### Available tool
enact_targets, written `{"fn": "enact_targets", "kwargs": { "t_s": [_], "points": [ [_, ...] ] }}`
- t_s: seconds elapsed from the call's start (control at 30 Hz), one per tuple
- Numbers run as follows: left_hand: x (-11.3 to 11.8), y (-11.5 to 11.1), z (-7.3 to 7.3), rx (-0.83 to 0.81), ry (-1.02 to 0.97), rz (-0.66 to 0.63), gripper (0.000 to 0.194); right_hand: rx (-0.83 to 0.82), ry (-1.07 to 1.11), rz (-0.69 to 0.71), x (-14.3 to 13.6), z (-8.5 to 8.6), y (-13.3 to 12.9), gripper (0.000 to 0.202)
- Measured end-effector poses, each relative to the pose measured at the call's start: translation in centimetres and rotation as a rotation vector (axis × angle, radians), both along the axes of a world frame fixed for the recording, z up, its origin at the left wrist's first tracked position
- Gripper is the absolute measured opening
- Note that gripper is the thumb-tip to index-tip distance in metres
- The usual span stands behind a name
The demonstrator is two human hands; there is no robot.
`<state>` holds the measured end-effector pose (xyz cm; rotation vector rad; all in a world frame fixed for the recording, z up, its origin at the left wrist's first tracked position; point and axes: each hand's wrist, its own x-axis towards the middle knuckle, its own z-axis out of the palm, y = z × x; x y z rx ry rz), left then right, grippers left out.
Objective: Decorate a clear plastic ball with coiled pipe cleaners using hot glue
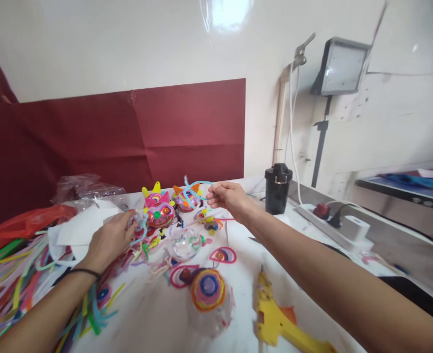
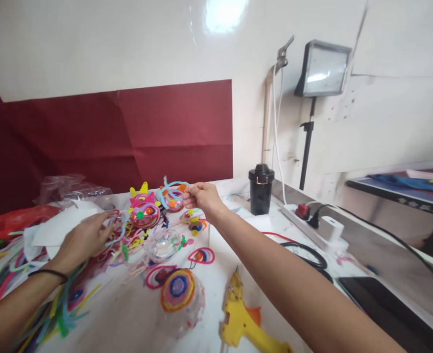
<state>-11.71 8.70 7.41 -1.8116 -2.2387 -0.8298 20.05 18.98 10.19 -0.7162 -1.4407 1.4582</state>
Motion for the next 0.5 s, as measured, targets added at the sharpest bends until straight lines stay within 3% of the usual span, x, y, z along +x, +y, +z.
{"fn": "enact_targets", "kwargs": {
  "t_s": [0.07, 0.17, 0.27, 0.37, 0.5],
  "points": [
    [2.9, -0.2, 1.0, 0.084, -0.088, -0.093, 0.022, -0.028, 0.019, 0.031, 0.5, -0.7, -0.3, 0.032],
    [7.9, -0.3, 1.8, 0.106, -0.308, -0.251, 0.037, -0.058, 0.039, 0.100, 0.5, -1.7, -1.2, 0.031],
    [12.1, -0.1, 1.6, 0.040, -0.586, -0.432, 0.045, -0.077, 0.047, 0.174, 0.5, -2.3, -2.6, 0.029],
    [14.7, 0.2, 1.0, 0.026, -0.829, -0.528, 0.035, -0.097, 0.041, 0.222, 0.9, -2.7, -4.2, 0.026],
    [16.1, 0.3, -0.1, 0.029, -1.095, -0.576, 0.026, -0.131, 0.036, 0.240, 1.9, -3.3, -6.1, 0.020]
  ]
}}
